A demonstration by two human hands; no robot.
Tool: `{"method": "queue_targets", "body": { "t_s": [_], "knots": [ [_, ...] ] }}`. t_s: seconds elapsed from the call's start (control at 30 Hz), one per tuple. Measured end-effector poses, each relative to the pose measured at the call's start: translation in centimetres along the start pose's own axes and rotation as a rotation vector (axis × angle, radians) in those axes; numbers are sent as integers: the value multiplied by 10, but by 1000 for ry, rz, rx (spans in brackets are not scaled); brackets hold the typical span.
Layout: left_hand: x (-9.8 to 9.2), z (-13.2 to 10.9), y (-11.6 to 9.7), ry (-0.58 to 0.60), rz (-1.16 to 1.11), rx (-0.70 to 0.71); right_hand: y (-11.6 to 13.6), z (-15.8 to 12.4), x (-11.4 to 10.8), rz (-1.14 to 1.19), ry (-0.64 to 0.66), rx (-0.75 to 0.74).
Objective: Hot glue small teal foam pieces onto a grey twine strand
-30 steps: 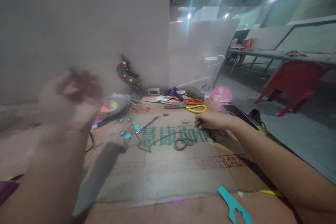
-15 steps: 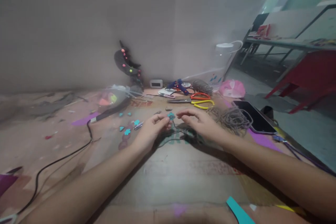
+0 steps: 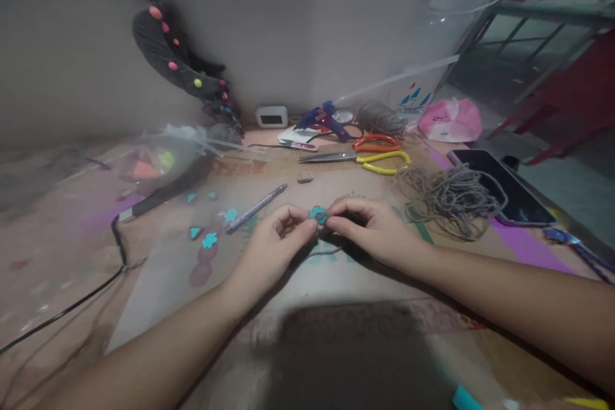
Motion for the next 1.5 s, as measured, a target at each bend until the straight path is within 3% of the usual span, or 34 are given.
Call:
{"method": "queue_targets", "body": {
  "t_s": [0.27,0.5,0.73,0.93,1.17,1.3,1.4,1.5],
  "knots": [
    [5,-6,-2,201,308,78,2,-4,1,19,4,-20],
    [3,-7,-1,211,359,105,5,-6,0,27,40,-40],
    [4,-7,0,217,322,114,5,-5,1,-45,-3,-20],
    [0,-6,-4,50,150,98,3,-5,0,-13,19,-26],
    [-2,-7,-4,27,154,45,-1,-1,-7,-59,-74,9],
    [-3,-6,-4,-24,117,19,0,-3,-7,-53,-64,9],
    [-2,-4,-6,-33,100,18,5,-10,-2,-122,-30,-62],
    [-2,-2,-7,-36,80,33,11,-17,4,-267,-16,-273]
  ]
}}
Point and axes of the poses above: each hand's wrist, its own z-axis towards the middle knuckle, its own x-axis out of the palm, y = z × x, the point moved 4 cm from there along z, towards the middle knuckle, and after that the axes turned 14 degrees about x, right-handed, at the moved point
